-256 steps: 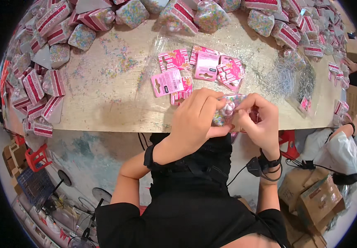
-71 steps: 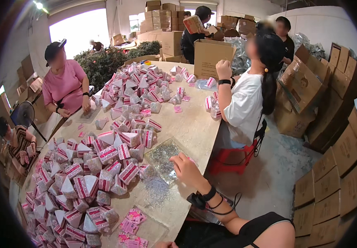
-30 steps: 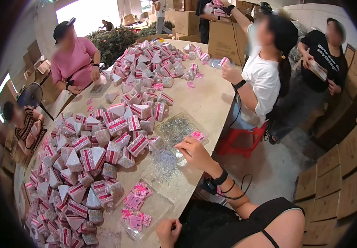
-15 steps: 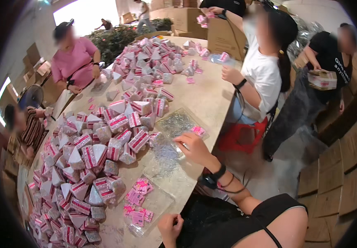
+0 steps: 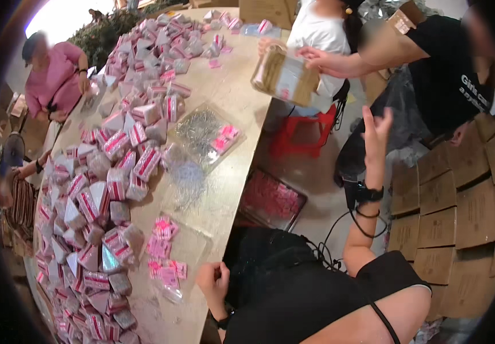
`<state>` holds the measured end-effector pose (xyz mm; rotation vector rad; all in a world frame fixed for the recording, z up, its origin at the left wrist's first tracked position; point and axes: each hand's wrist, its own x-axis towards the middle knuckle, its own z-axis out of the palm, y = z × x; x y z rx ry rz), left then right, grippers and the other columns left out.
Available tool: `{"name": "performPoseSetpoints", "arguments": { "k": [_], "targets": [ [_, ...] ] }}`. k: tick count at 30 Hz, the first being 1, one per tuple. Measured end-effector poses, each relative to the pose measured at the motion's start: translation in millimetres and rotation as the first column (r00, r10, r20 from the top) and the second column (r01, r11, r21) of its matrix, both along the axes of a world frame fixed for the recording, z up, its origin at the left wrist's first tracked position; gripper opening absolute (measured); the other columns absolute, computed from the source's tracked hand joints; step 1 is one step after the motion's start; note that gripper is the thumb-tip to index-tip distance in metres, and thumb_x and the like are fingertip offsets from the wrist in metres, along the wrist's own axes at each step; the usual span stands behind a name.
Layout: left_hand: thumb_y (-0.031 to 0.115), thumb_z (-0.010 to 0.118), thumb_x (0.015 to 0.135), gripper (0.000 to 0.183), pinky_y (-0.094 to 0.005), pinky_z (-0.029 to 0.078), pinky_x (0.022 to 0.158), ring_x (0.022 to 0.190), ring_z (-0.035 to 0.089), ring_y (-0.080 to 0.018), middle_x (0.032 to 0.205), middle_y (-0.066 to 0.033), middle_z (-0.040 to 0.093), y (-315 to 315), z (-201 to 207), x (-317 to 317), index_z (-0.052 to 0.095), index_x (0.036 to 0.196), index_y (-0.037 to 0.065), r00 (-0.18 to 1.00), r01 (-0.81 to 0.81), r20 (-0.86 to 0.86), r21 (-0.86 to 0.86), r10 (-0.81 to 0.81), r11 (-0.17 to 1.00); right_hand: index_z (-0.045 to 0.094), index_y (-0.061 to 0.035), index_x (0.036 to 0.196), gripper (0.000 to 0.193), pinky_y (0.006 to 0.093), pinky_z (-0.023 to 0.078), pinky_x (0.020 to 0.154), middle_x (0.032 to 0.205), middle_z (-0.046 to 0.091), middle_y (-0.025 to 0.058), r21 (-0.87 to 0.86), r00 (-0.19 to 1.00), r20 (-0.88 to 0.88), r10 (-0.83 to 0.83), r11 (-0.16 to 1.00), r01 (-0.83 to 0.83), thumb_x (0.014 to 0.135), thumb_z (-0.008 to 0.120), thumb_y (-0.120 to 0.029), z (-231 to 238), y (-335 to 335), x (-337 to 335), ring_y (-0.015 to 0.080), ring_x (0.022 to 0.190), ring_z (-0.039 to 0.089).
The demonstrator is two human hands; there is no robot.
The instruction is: Packing triangle-shaped decorative sponges into plastic sleeves and sealing them at a factory workbench.
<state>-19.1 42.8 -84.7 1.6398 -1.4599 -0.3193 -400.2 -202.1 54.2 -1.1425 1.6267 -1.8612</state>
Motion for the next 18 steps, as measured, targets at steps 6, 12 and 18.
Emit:
{"name": "performPoseSetpoints", "arguments": {
  "k": [6,12,18],
  "targets": [
    [-0.001,0.073,0.073,0.014,-0.0331,0.040,0.048,0.051,0.054,-0.0240,0.061,-0.0088,0.055,-6,4,2,0.060,0.072,0.004,0.999,0.014,0.040,-0.042,-0.012,0.999,0.019,0.0025,0.150,0.097,0.0485,0.041,0.103,0.146,0.036,0.0293,0.192,0.796,0.316,0.516,0.787,-0.587,0.086,0.067,-0.053,-82,-58,96,0.0357,0.132,0.044],
    [-0.002,0.072,0.072,0.014,-0.0335,0.040,0.048,0.051,0.054,-0.0240,0.060,-0.0085,0.054,-4,4,3,0.060,0.072,0.004,0.997,-0.068,0.041,-0.031,0.069,0.997,0.044,0.0005,0.133,0.082,0.0341,0.041,0.100,0.129,0.054,0.0126,-0.026,0.796,0.144,0.589,0.806,-0.591,0.070,0.088,-0.028,-104,-194,135,0.0193,0.115,0.053],
    [-0.003,0.071,0.071,0.015,-0.0337,0.040,0.048,0.051,0.054,-0.0235,0.061,-0.0078,0.054,-6,4,-3,0.059,0.072,0.005,0.997,-0.033,0.067,-0.020,0.034,0.999,0.046,-0.0013,0.128,0.076,0.0322,0.046,0.091,0.118,0.057,0.0101,-0.061,0.883,-0.156,0.442,0.888,-0.455,0.068,0.089,-0.018,-137,-218,114,0.0162,0.106,0.056]
  ]
}}
